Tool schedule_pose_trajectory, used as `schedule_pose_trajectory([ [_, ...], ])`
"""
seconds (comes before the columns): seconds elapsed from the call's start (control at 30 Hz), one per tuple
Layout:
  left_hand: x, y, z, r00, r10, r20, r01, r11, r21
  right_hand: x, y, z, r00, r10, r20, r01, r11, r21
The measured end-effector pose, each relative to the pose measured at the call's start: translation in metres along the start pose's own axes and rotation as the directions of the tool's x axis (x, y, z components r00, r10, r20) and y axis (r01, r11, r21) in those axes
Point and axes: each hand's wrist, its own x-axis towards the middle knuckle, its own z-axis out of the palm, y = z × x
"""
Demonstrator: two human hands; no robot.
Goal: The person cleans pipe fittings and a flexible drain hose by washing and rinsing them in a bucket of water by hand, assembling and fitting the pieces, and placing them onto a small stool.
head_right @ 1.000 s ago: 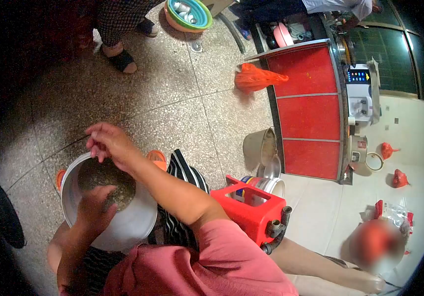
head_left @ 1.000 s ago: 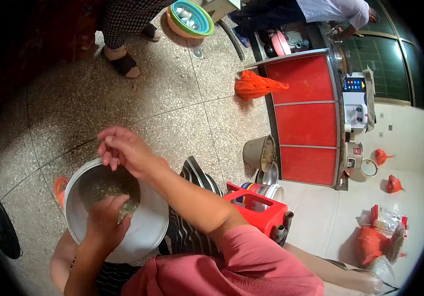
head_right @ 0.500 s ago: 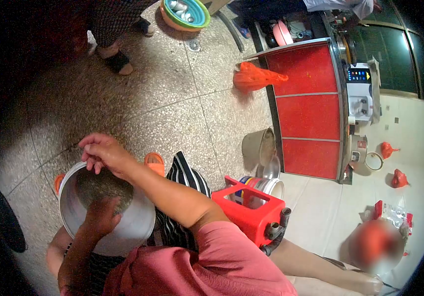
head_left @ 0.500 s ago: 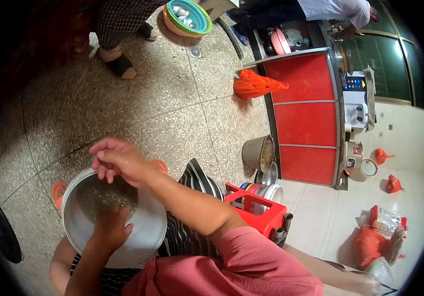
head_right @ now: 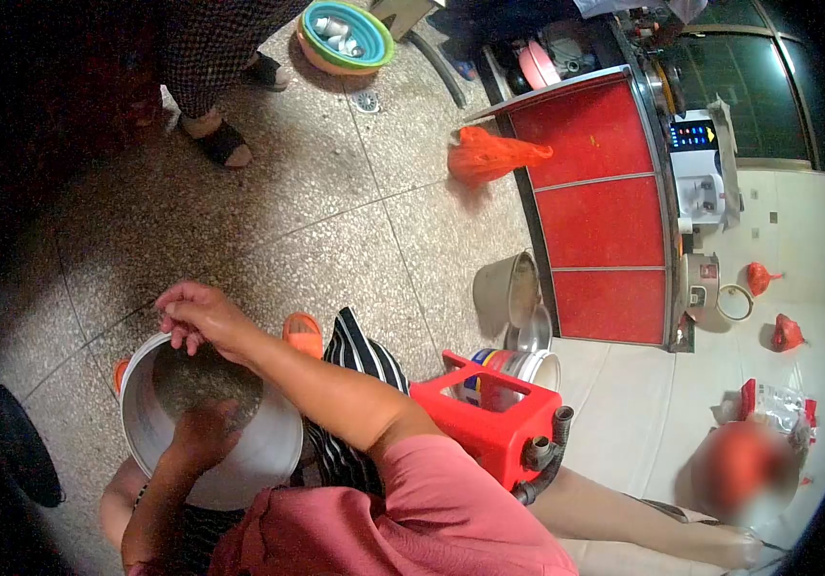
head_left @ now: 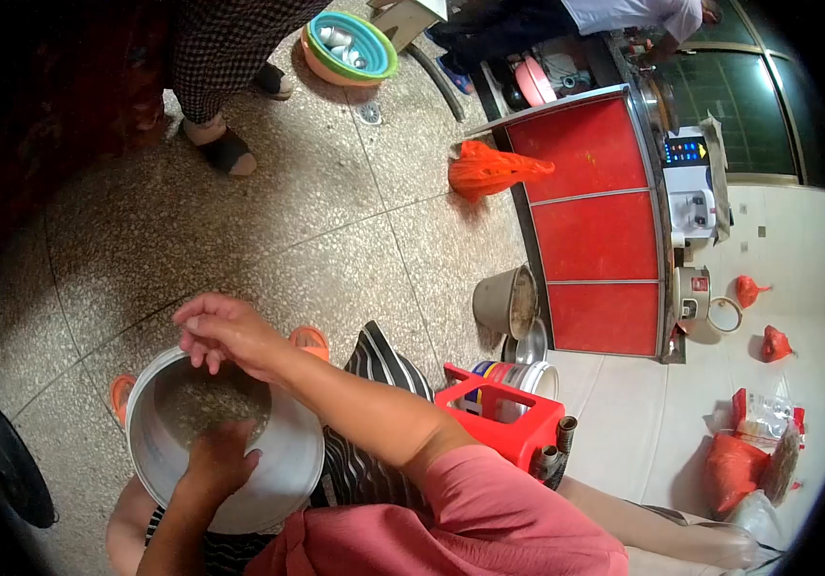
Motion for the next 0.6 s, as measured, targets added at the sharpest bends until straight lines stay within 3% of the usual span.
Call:
schedule_pose_trajectory([
  [0.13, 0.0002, 0.0024, -0.0029, 0.998, -0.055, 0.043, 0.055, 0.998, 0.007, 0.0006, 0.0017, 0.0000, 1.000, 0.004, 0.009, -0.004, 1.000, 0.009],
  [0.23, -0.0014, -0.0033, 0.0040, 1.000, -0.008, -0.012, 0.009, 1.000, 0.026, 0.0000, 0.0024, 0.0008, 1.000, 0.016, 0.003, -0.016, 1.000, -0.001],
  [0.6, -0.0026, -0.0016, 0.0017, 1.000, 0.002, 0.007, -0.003, 0.998, 0.059, -0.0015, 0.0039, 0.0004, 1.000, 0.016, -0.006, -0.016, 1.000, -0.003],
])
